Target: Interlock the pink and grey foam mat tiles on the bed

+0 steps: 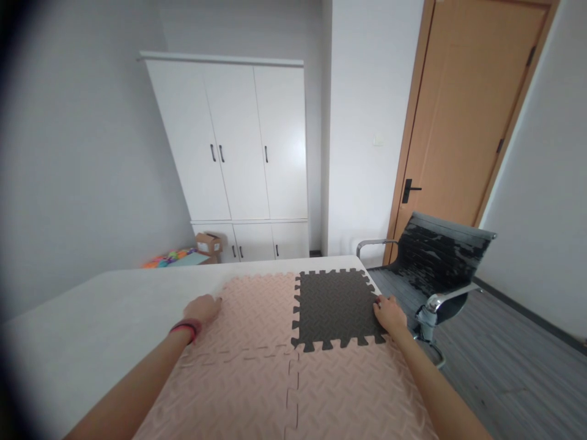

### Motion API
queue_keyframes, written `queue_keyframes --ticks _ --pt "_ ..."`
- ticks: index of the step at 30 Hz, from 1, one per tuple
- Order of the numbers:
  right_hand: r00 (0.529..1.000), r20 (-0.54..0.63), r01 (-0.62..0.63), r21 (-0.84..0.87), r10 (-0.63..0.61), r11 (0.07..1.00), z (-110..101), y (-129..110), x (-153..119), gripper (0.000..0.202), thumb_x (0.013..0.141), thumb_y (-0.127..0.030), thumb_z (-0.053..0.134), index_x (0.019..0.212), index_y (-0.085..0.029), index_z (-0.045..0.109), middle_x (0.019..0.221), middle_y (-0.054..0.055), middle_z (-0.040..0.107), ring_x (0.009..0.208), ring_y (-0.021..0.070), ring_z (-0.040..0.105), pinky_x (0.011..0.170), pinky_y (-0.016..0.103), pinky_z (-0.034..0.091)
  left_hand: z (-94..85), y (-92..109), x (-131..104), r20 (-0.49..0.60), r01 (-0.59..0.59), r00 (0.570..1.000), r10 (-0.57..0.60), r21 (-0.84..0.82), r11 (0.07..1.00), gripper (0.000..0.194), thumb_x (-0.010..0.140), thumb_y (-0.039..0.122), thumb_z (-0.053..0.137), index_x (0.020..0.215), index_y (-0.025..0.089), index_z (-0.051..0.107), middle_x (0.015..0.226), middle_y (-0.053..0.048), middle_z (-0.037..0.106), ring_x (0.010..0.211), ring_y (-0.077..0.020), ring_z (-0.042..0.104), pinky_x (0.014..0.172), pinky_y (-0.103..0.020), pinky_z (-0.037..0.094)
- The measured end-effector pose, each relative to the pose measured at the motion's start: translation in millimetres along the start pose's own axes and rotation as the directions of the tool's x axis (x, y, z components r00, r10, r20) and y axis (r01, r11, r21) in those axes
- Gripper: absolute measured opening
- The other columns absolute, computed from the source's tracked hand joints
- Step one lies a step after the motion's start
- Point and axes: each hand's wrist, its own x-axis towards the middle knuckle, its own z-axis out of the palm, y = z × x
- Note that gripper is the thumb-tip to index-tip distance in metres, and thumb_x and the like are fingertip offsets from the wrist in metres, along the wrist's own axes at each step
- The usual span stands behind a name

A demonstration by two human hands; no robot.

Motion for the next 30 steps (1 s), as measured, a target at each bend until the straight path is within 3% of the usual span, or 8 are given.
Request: queue_keyframes --ticks 9,15,19,22,24,26,27,30 --pt "1.0 0.007 -0.025 0.018 0.024 1.0 10.9 3.4 5.4 0.036 0.085 -0.038 0.042 0.112 -0.023 0.061 0.105 0.012 0.062 0.095 0.0226 0.062 0.082 0.034 0.045 13.8 -2.9 7.9 0.033 -0.007 0.999 0.008 -0.003 1.0 0.038 0.085 0.047 0.049 0.103 0.015 0.058 0.108 -0.007 0.062 0.097 -0.0182 0.059 0.086 -0.041 0.05" --pt "0.999 0.002 -0.035 0.013 0.035 0.999 12.8 2.7 6.2 0.036 0.084 -0.038 0.043 0.112 -0.024 0.061 0.108 0.011 0.062 0.097 0.023 0.061 0.079 0.034 0.046 12.2 -1.5 0.3 0.022 -0.061 0.998 0.061 0.018 0.998 0.04 0.085 0.049 0.047 0.103 0.015 0.058 0.11 -0.008 0.062 0.099 -0.0185 0.059 0.087 -0.042 0.049" --pt "0.999 -0.025 -0.03 -0.022 0.03 0.999 11.4 1.3 0.6 0.037 0.086 -0.04 0.041 0.114 -0.025 0.06 0.11 0.011 0.061 0.099 0.0245 0.06 0.078 0.035 0.046 1.7 -1.9 -6.9 0.006 -0.103 0.995 0.103 0.047 0.994 0.038 0.086 0.048 0.048 0.102 0.015 0.059 0.107 -0.007 0.063 0.096 -0.0178 0.06 0.085 -0.041 0.05" --pt "0.998 -0.064 -0.011 -0.072 0.007 0.997 10.5 -4.7 -8.6 0.037 0.088 -0.041 0.04 0.115 -0.026 0.06 0.111 0.012 0.059 0.102 0.0262 0.058 0.079 0.038 0.046 -14.6 14.3 -10.7 -0.037 -0.138 0.989 0.141 0.079 0.987 0.034 0.084 0.043 0.052 0.101 0.015 0.059 0.106 -0.007 0.063 0.098 -0.0193 0.059 0.087 -0.044 0.05" --pt "0.994 -0.105 0.002 -0.121 -0.015 0.993 10.4 -12.1 -16.7 0.037 0.09 -0.038 0.037 0.116 -0.025 0.059 0.112 0.014 0.058 0.105 0.029 0.055 0.08 0.042 0.044 -23.1 41.0 -15.1 -0.105 -0.195 0.973 0.203 0.082 0.977 0.035 0.084 0.041 0.052 0.108 0.015 0.056 0.113 -0.009 0.059 0.105 -0.0226 0.056 0.091 -0.049 0.047" --pt "0.988 -0.147 0.015 -0.173 -0.041 0.985 10.3 -20.5 -24.5 0.038 0.091 -0.034 0.033 0.117 -0.022 0.058 0.112 0.016 0.056 0.107 0.0319 0.052 0.08 0.045 0.043 -24.0 78.7 -24.0 -0.16 -0.352 0.92 0.358 0.062 0.934 0.04 0.086 0.041 0.049 0.118 0.017 0.051 0.124 -0.01 0.054 0.114 -0.0249 0.051 0.097 -0.053 0.042" --pt "0.985 -0.163 0.022 -0.196 -0.055 0.98 10.1 -24.1 -27.7 0.038 0.092 -0.032 0.032 0.116 -0.02 0.058 0.111 0.017 0.056 0.106 0.0327 0.052 0.08 0.046 0.043 -20.8 99.2 -30.4 -0.166 -0.47 0.867 0.471 0.045 0.881 0.042 0.087 0.041 0.048 0.122 0.018 0.048 0.128 -0.01 0.051 0.117 -0.0248 0.049 0.099 -0.052 0.04" --pt "0.979 -0.186 0.038 -0.247 -0.086 0.968 9.6 -29.9 -32.8 0.036 0.092 -0.03 0.031 0.112 -0.019 0.06 0.106 0.017 0.057 0.103 0.0321 0.053 0.077 0.044 0.044 2.4 153.2 -53.4 -0.13 -0.768 0.637 0.76 -0.018 0.64 0.046 0.088 0.04 0.045 0.13 0.022 0.041 0.139 -0.008 0.044 0.125 -0.0234 0.044 0.106 -0.051 0.034"
